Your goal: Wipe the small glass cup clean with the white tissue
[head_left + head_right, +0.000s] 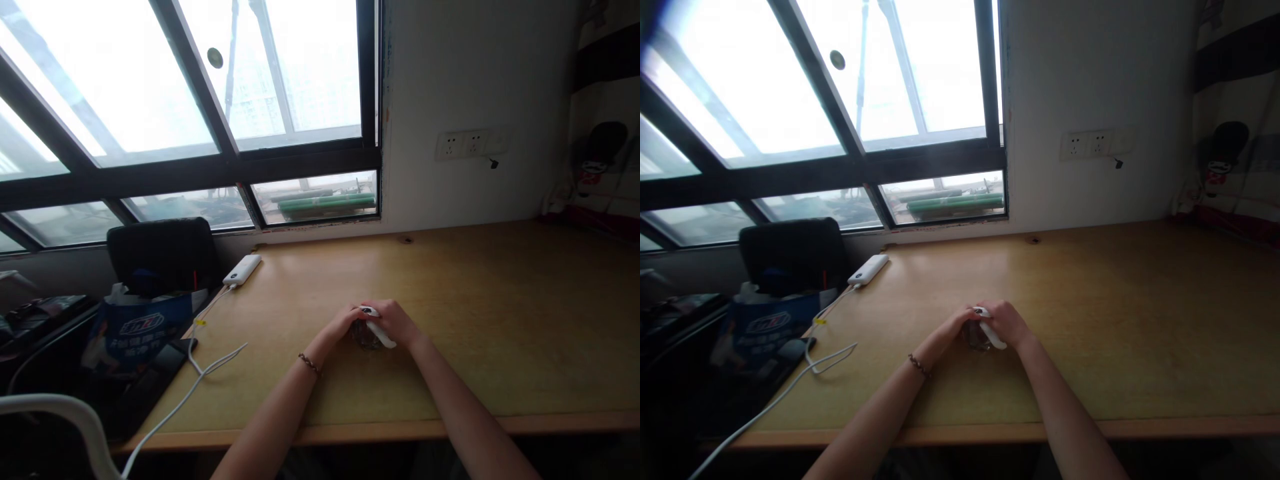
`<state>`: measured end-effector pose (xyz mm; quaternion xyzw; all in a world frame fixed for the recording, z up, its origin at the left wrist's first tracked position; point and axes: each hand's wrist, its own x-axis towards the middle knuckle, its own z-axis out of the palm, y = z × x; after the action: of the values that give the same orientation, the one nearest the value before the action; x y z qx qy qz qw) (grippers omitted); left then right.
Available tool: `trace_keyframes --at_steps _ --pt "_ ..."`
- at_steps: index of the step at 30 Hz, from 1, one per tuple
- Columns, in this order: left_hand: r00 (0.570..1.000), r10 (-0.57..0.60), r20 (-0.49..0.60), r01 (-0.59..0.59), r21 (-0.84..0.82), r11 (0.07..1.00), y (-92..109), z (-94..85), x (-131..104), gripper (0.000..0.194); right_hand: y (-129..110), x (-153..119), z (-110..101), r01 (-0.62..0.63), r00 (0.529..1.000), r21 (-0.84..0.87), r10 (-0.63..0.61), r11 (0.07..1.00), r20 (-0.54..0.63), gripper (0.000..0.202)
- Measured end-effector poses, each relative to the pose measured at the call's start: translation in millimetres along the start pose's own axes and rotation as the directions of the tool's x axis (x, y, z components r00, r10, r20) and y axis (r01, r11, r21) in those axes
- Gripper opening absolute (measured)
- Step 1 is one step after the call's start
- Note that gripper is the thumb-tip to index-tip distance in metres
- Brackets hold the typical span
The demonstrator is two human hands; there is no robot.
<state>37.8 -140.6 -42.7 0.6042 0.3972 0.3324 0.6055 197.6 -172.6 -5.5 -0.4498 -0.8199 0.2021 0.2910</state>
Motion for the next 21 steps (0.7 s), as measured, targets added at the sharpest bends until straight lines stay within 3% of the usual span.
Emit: trace_keyframes --at_steps 5,10,14,17,19,21 --pt "0.998 0.061 -0.018 -0.061 0.000 0.998 5 4.5 -2 0.018 4 0 6 0.055 0.998 -0.035 -0.056 0.998 -0.013 0.030" --pt "0.975 0.188 -0.116 -0.182 0.058 0.982 8 13.6 -5 0.023 15 5 8 -0.085 0.985 0.024 0.088 0.996 -0.148 0.029" --pt "0.971 0.182 -0.153 -0.187 -0.018 0.982 5 23.3 -5 0.036 27 10 13 -0.302 0.898 0.195 0.347 0.933 -0.270 0.042" --pt "0.950 0.272 -0.155 -0.295 -0.152 0.943 5 29.7 -2 0.048 36 14 17 -0.449 0.811 0.299 0.524 0.842 -0.259 0.047" --pt "0.949 0.289 -0.128 -0.310 -0.187 0.932 7 31.1 0 0.054 39 14 19 -0.503 0.782 0.276 0.567 0.819 -0.258 0.044" --pt "0.970 0.231 -0.076 -0.240 -0.151 0.959 10 30.0 1 0.052 37 12 17 -0.525 0.775 0.143 0.541 0.839 -0.325 0.039"
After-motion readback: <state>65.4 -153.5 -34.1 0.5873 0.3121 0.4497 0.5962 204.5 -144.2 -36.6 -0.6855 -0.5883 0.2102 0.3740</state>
